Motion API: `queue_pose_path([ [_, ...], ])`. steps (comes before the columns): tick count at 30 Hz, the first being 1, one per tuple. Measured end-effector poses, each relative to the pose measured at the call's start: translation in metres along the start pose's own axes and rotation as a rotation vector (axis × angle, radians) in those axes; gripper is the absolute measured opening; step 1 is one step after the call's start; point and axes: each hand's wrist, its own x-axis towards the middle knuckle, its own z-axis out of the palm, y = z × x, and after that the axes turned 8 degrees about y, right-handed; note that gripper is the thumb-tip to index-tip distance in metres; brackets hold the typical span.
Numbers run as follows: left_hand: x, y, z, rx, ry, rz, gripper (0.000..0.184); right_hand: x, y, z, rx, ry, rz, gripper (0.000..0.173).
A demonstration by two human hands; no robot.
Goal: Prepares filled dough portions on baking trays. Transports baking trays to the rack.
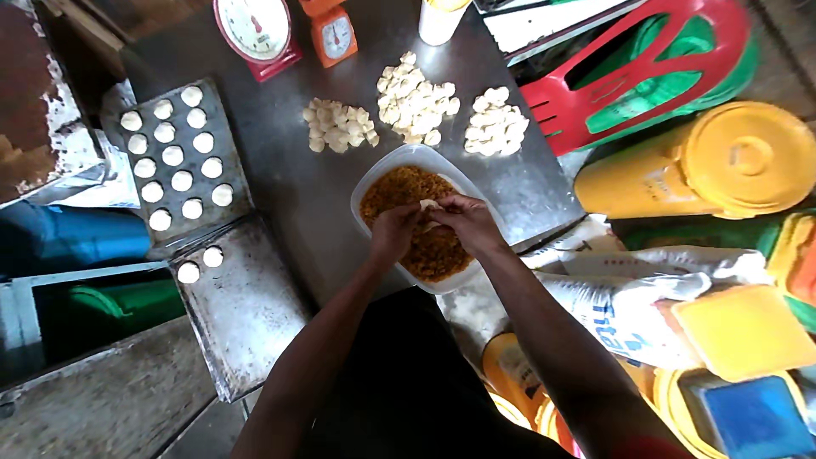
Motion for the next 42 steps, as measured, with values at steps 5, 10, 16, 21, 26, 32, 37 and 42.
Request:
queue_pose_path([
  [5,-0.002,-0.002,-0.001,-0.068,-0.01,0.027,0.027,-0.005,-0.003,-0.002,0.086,-0.025,0.077,0.02],
  [10,-0.015,-0.013,-0.008,-0.22,0.147,0.015,0.021,-0.016,-0.008,0.005,0.118,-0.125,-0.014,0.025],
  [16,-0.04,-0.011,-0.024,-0.308,0.203,-0.038,0.021,-0.03,0.001,0.043,0.016,0.068,-0.313,0.013],
  [21,-0.066,-0.025,-0.046,-0.462,0.35,-0.068,0.02,-0.056,-0.016,0.064,-0.086,-0.177,-0.388,0.034],
  [26,-0.106,-0.031,-0.073,-0.344,0.356,-0.028,0.028,-0.062,-0.003,0.113,-0.186,-0.083,-0.593,0.012],
  [32,-0.14,-0.08,-0.101,-0.336,0.38,-0.097,0.033,-0.076,0.001,0.138,-0.409,-0.516,-0.394,0.042],
  [37,-0.141,-0.115,-0.104,-0.155,0.367,-0.235,0.025,-0.074,0.039,0.167,-0.525,-0.486,-0.278,0.025],
  [42,-0.119,-0.189,-0.077,0.196,0.256,-0.265,0.022,-0.058,0.099,0.198,-0.598,-0.603,-0.044,0.036],
])
